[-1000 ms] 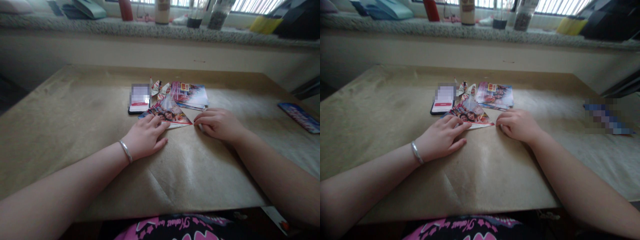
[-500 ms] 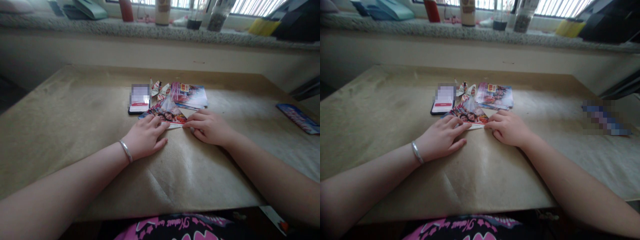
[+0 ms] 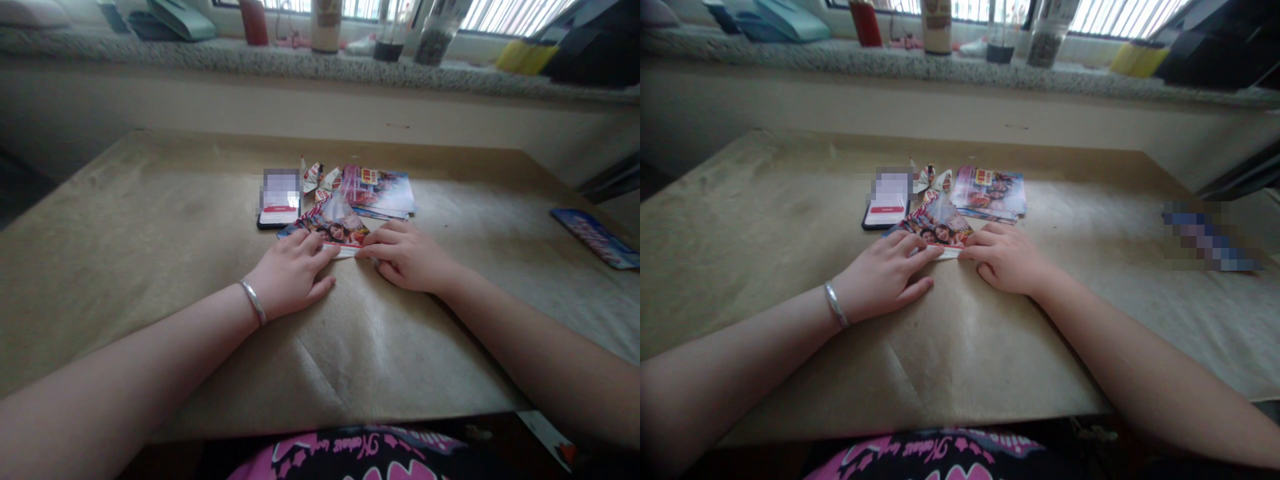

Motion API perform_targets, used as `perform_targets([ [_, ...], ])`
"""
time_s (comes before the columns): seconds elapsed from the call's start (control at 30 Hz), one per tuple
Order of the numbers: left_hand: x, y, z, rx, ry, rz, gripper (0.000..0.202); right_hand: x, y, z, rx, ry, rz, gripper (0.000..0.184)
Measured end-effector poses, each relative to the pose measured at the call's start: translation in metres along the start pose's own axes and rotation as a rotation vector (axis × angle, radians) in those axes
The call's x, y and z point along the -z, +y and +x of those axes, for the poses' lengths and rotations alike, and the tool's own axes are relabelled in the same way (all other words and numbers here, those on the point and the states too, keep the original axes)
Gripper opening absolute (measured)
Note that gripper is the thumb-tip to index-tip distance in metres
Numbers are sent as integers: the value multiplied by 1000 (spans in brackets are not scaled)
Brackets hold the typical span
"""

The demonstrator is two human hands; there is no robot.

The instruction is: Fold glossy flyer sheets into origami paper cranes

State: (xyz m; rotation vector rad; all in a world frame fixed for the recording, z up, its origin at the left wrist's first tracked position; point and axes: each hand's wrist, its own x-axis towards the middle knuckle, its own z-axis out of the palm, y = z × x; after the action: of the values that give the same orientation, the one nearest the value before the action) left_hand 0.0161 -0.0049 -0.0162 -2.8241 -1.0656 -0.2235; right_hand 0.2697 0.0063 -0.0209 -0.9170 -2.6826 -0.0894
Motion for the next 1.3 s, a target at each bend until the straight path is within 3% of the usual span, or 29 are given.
perform_targets([
  [0.63, 5, 0, 1, -59, -47, 63, 50, -6, -6, 4, 25, -4, -30, 40],
  [1.0, -7, -6, -5, -54, 8, 42, 46, -6, -7, 5, 15, -6, -29, 41],
  [1.3, -7, -12, -1, -94, -33, 11, 51, -6, -8, 7, 35, -9, -47, 40],
])
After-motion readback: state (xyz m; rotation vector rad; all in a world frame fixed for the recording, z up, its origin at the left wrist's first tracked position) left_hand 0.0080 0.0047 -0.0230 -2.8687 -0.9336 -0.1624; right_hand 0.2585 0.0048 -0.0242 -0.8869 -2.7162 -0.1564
